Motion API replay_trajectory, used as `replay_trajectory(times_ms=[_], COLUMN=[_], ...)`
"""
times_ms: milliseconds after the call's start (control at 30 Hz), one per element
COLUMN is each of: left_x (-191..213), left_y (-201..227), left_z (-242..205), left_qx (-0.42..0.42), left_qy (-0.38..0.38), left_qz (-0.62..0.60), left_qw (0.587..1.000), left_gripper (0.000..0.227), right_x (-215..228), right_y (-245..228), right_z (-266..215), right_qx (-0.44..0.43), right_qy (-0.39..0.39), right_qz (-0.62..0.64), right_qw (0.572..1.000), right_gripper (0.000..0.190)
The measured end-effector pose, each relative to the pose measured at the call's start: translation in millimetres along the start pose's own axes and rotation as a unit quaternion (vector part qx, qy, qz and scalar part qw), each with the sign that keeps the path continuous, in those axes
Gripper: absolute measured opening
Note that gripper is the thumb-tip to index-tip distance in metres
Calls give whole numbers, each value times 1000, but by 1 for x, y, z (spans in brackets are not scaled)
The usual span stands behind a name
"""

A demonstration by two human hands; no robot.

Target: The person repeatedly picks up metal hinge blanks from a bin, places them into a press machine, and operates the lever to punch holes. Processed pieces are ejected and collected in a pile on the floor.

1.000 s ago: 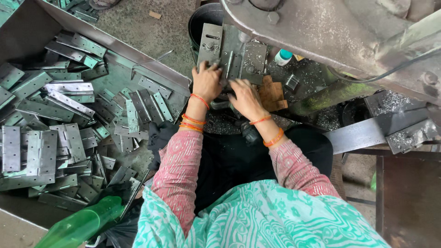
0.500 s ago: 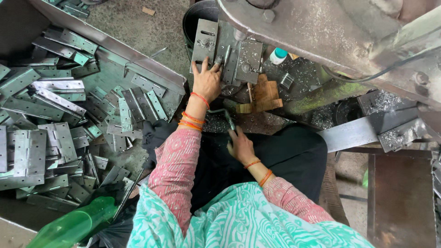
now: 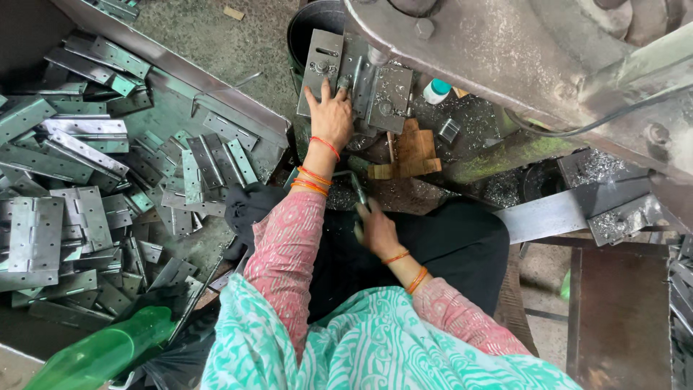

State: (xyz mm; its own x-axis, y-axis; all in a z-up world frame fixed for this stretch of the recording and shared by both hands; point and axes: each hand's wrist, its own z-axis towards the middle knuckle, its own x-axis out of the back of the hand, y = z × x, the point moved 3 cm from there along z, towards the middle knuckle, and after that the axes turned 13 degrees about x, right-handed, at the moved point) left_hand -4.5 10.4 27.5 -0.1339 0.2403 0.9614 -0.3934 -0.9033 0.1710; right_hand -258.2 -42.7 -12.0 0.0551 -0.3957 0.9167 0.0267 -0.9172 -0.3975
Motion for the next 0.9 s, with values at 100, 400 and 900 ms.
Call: replay_trajectory(times_ms=[100,400,900], left_x=[-1,-29,-22], left_y=[-1,9,5], left_z=[-4,14,1], left_qx=[6,23,19], left_qy=[28,20,10], left_qz=[-14,-20,21], left_qw=[999,999,1000], left_gripper=[33,31,45], right_x=[-23,27,16], right_y=[5,24,15], right_z=[-6,13,7], right_qx=[0,21,22], right_qy=[27,5,0], right_qz=[18,30,30], right_qw=[999,999,999], right_gripper=[54,53,56])
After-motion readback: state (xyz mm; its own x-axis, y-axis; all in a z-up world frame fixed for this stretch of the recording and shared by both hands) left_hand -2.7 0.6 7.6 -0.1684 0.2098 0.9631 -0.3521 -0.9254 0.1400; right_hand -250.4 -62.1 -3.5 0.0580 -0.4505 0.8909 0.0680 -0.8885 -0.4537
